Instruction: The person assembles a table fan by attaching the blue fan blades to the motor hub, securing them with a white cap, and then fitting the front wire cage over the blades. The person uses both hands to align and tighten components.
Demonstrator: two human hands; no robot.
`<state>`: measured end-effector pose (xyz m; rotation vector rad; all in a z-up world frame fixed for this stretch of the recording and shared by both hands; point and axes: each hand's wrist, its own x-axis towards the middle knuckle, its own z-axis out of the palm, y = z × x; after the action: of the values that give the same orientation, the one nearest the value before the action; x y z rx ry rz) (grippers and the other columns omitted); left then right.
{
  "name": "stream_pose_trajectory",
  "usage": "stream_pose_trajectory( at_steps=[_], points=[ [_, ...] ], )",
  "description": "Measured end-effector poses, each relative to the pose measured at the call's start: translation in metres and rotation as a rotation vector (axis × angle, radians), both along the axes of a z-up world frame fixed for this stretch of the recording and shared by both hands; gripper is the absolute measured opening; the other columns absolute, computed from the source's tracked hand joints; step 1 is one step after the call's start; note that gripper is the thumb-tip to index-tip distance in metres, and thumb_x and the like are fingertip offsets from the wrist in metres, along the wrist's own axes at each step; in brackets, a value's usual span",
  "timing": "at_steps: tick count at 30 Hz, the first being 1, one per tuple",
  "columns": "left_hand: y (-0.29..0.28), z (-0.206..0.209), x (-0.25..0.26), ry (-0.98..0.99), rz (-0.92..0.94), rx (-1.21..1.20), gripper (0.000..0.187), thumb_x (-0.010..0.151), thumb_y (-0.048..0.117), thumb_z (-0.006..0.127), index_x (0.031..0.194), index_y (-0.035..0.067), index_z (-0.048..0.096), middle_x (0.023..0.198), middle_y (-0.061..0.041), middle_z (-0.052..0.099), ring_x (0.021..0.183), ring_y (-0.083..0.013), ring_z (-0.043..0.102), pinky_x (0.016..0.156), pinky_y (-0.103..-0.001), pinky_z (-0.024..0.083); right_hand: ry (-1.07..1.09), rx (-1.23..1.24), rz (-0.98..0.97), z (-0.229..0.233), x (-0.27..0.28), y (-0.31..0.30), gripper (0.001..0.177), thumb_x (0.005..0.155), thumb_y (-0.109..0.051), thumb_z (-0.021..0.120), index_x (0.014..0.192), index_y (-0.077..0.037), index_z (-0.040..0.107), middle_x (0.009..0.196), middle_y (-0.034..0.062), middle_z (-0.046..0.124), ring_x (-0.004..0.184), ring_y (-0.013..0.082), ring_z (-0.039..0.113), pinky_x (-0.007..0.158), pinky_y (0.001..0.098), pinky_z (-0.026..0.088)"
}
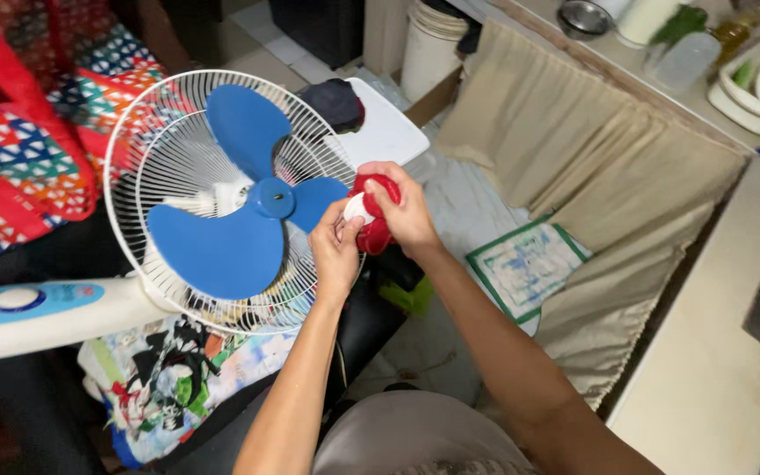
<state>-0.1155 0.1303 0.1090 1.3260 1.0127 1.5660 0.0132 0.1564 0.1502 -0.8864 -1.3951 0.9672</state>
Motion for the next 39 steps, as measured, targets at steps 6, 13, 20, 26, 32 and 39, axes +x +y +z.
stream_pose_trajectory(
  at_steps=[6,13,20,26,32,39],
  points=[
    [-0.003,0.011,-0.017,-0.23,-0.023,0.026,0.023,0.098,-0.007,0.059,0.121,-0.007,0.064,0.115,-0.013,0.073,0.107,-0.0158,0.07,0.098,-0.028,0.054,0.472,-0.213,0.188,0.011,-0.008,0.003,0.028,0.101,-0.015,0.054,0.127,-0.007,0.06,0.111,0.0069,0.07,0.101,0.0175,0.069,0.091,0.0323,0.058],
    [-0.02,0.024,-0.025,0.219,0.218,-0.087,0.026,0.096,-0.003,0.063,0.121,-0.004,0.07,0.102,-0.013,0.077,0.091,-0.0193,0.071,0.085,-0.029,0.056,-0.028,0.07,0.103,-0.008,-0.027,0.01,0.016,0.11,-0.01,0.06,0.121,0.001,0.064,0.112,0.0111,0.069,0.104,0.0174,0.065,0.093,0.0304,0.054],
    [-0.016,0.006,-0.028,-0.298,-0.01,0.133,0.024,0.1,-0.007,0.06,0.125,-0.008,0.062,0.122,-0.015,0.071,0.115,-0.0192,0.068,0.105,-0.031,0.053,0.651,-0.235,0.305,-0.018,-0.017,0.027,0.03,0.112,-0.023,0.048,0.13,-0.001,0.054,0.112,0.0118,0.066,0.098,0.0235,0.068,0.089,0.0401,0.059],
    [-0.016,0.007,-0.036,-0.282,0.022,0.163,0.024,0.101,-0.006,0.058,0.125,-0.007,0.062,0.122,-0.014,0.071,0.116,-0.0189,0.069,0.105,-0.03,0.054,0.691,-0.179,0.443,0.011,-0.017,0.006,0.039,0.112,-0.029,0.041,0.137,0.0,0.05,0.126,0.0152,0.063,0.118,0.0262,0.065,0.105,0.0421,0.054],
    [-0.017,0.02,-0.042,-0.189,0.09,0.186,0.024,0.101,-0.008,0.059,0.124,-0.005,0.065,0.117,-0.01,0.072,0.11,-0.0158,0.069,0.1,-0.027,0.055,0.329,-0.085,0.517,0.035,-0.023,-0.019,0.04,0.103,-0.013,0.06,0.14,-0.006,0.048,0.131,0.0091,0.061,0.122,0.0173,0.06,0.107,0.0348,0.051],
    [-0.032,0.043,-0.049,0.166,0.25,0.19,0.026,0.093,-0.006,0.064,0.117,0.0,0.071,0.099,-0.01,0.077,0.091,-0.0117,0.072,0.081,-0.025,0.056,0.184,-0.041,0.344,0.033,-0.035,-0.008,0.028,0.094,-0.001,0.074,0.116,-0.004,0.057,0.109,0.0058,0.067,0.1,0.0109,0.065,0.089,0.0279,0.056]
  ],
)
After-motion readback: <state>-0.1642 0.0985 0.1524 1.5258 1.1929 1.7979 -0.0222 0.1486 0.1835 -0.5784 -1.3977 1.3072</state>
